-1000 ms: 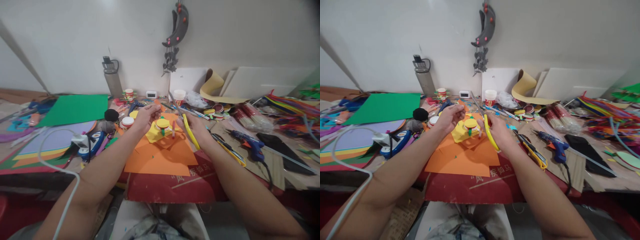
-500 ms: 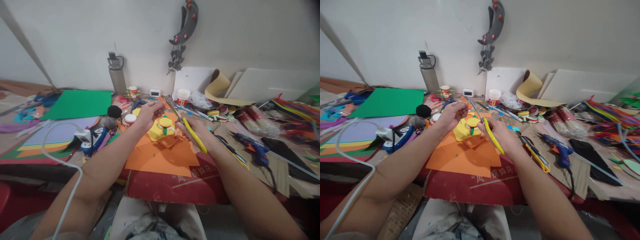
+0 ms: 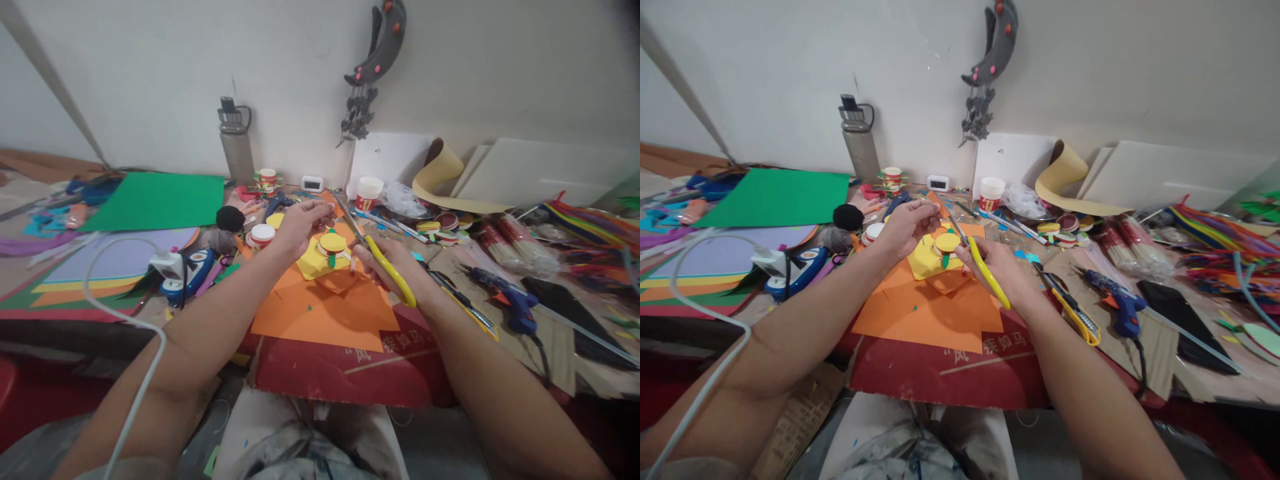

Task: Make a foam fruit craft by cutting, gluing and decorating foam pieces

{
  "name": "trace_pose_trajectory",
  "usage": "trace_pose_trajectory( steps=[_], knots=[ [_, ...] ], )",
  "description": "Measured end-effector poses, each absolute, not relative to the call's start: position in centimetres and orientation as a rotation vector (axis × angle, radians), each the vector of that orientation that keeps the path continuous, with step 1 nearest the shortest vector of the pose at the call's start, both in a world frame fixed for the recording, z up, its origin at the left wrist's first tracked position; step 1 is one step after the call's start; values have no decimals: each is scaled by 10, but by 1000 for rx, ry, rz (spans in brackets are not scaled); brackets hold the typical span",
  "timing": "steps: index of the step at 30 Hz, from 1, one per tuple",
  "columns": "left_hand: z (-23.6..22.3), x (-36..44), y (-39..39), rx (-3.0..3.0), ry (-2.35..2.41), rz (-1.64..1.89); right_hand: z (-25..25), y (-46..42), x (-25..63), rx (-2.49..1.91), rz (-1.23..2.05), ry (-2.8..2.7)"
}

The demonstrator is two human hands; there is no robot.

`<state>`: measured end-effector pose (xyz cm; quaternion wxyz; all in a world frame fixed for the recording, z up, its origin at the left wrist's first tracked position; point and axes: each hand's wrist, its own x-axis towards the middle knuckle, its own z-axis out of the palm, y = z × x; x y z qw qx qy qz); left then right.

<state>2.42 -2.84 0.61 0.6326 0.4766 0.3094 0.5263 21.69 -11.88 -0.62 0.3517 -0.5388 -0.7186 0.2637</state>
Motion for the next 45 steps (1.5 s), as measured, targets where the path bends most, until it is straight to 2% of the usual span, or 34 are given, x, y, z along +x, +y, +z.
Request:
trace_pose_trajectory(
  steps=[45],
  knots=[
    [8,25,-30,1122,704,1177,-5,-122,212,-1414,732,-1814]
  ],
)
